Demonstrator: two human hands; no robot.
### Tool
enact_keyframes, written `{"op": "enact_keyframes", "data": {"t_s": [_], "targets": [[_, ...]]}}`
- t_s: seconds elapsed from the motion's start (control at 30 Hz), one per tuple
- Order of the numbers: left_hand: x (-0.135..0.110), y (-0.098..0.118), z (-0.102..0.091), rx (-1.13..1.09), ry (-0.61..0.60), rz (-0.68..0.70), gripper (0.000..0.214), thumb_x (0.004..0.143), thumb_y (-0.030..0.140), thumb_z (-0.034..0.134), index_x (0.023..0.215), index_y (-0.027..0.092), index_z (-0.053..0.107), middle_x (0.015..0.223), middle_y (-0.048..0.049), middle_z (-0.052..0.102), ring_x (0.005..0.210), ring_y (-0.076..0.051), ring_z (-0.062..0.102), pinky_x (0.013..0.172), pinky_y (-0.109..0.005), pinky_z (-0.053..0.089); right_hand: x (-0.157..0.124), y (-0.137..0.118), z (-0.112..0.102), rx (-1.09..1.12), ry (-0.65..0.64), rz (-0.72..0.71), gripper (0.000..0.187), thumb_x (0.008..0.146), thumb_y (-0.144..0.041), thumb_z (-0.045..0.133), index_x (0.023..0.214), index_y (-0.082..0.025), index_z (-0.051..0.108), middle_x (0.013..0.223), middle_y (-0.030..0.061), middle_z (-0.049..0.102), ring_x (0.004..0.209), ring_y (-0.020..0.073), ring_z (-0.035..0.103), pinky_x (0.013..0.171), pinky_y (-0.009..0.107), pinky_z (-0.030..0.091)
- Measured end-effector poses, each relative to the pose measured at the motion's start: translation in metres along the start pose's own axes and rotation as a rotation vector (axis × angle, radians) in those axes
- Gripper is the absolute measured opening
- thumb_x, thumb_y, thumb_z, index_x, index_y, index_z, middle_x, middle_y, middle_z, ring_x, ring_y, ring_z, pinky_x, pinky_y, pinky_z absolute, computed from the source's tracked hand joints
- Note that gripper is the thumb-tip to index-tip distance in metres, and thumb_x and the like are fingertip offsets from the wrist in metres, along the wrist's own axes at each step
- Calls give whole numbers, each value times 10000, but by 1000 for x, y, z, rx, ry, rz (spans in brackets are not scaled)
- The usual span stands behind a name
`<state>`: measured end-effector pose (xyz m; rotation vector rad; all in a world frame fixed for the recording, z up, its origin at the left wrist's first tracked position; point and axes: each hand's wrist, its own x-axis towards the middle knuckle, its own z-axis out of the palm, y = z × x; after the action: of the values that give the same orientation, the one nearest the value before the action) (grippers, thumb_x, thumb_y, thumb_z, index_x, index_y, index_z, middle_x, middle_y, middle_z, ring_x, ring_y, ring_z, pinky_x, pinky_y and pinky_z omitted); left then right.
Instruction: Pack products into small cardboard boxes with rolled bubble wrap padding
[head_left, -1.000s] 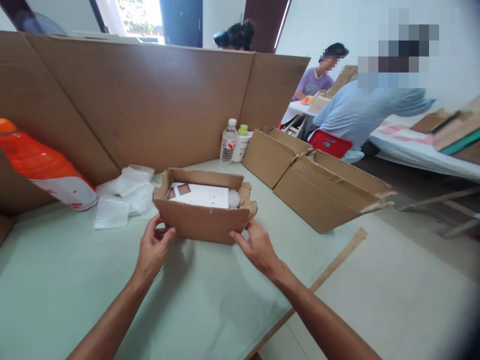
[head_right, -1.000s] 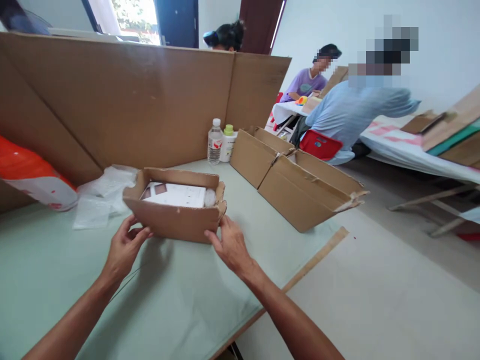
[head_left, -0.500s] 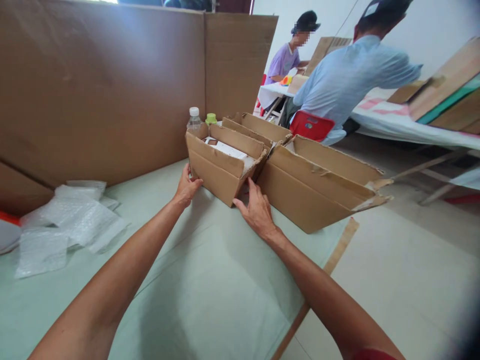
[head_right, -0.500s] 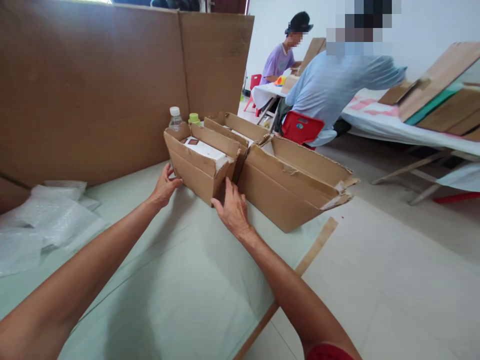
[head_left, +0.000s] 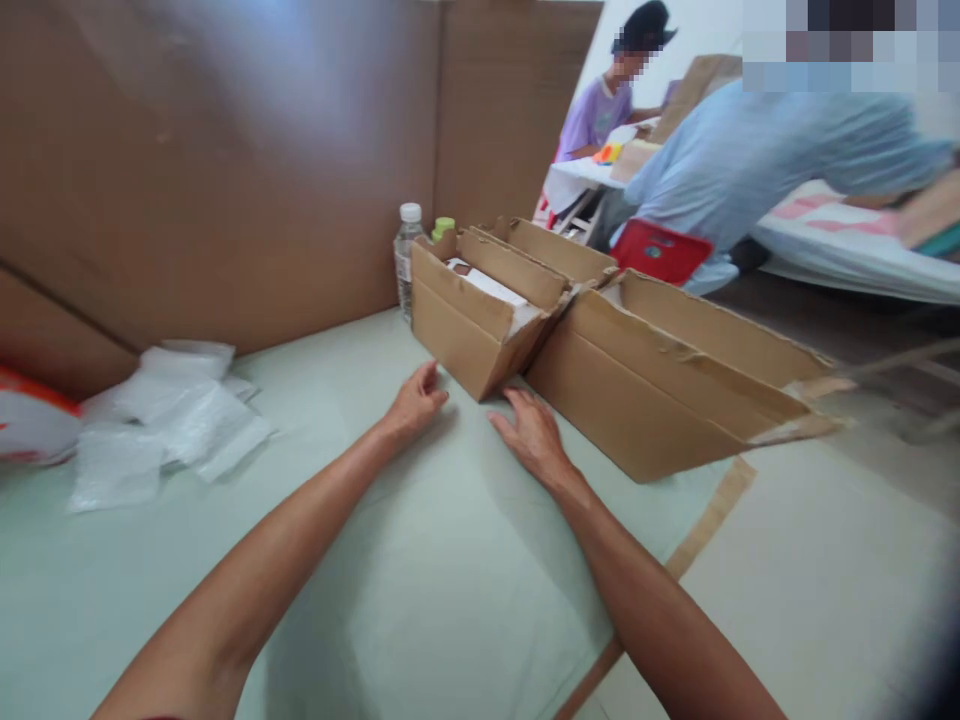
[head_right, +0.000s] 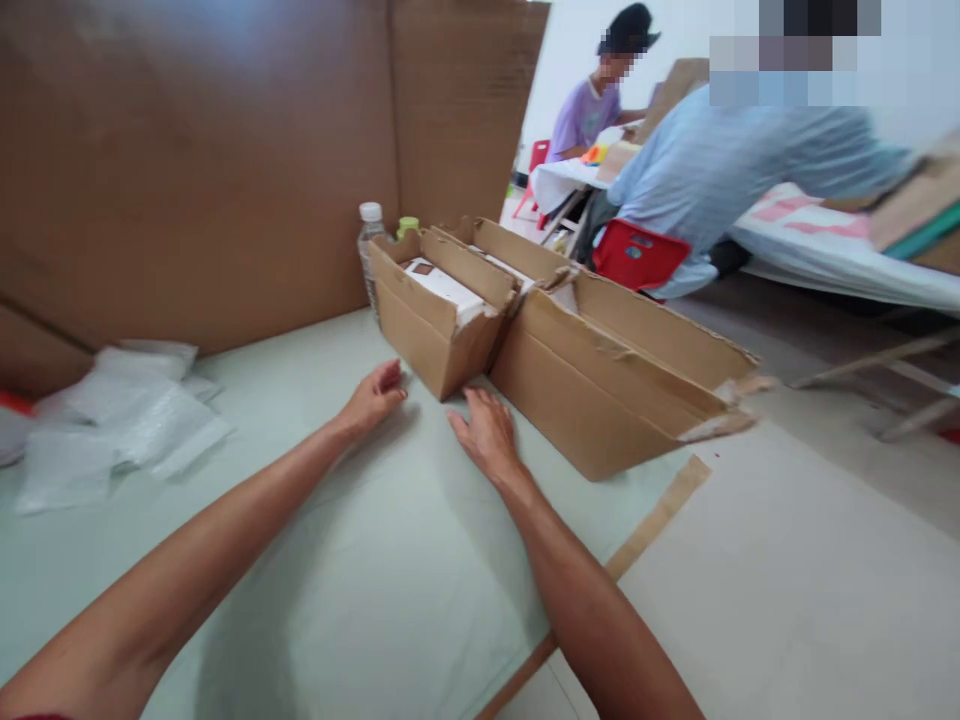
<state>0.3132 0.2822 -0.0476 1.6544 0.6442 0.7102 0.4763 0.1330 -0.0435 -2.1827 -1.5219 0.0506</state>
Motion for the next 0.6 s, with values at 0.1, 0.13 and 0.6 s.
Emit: {"op": "enact_keyframes", "data": {"t_s": [0.1, 0.13, 0.6], "targets": [[-68, 3, -10, 109, -20, 64, 612, 670, 177, 619, 1281, 163, 639, 1427, -164, 588, 1354, -320, 502, 1185, -529, 328, -2, 10, 3, -111, -3, -121, 343, 910, -333, 511, 1111, -139, 709, 1216, 165, 704, 1103, 336, 629, 939, 497, 483], [-93, 5, -16, 142, -35, 85, 576, 657, 164, 623, 1231, 173, 675, 1399, -155, 616, 1336, -312, 526, 1180, -514, 344, -2, 12, 5, -156, 15, -141, 366, 919, -340, 486, 1112, -127, 712, 1220, 181, 700, 1105, 352, 625, 925, 514, 484], [-373, 54, -99, 410, -58, 98, 479, 710, 124, 617, 1180, 192, 683, 1167, -122, 733, 1171, -263, 655, 1100, -433, 476, -32, -67, 65, -230, 57, -577, 520, 972, -432, 332, 1160, -122, 705, 1255, 223, 689, 1129, 380, 665, 920, 534, 549]]}}
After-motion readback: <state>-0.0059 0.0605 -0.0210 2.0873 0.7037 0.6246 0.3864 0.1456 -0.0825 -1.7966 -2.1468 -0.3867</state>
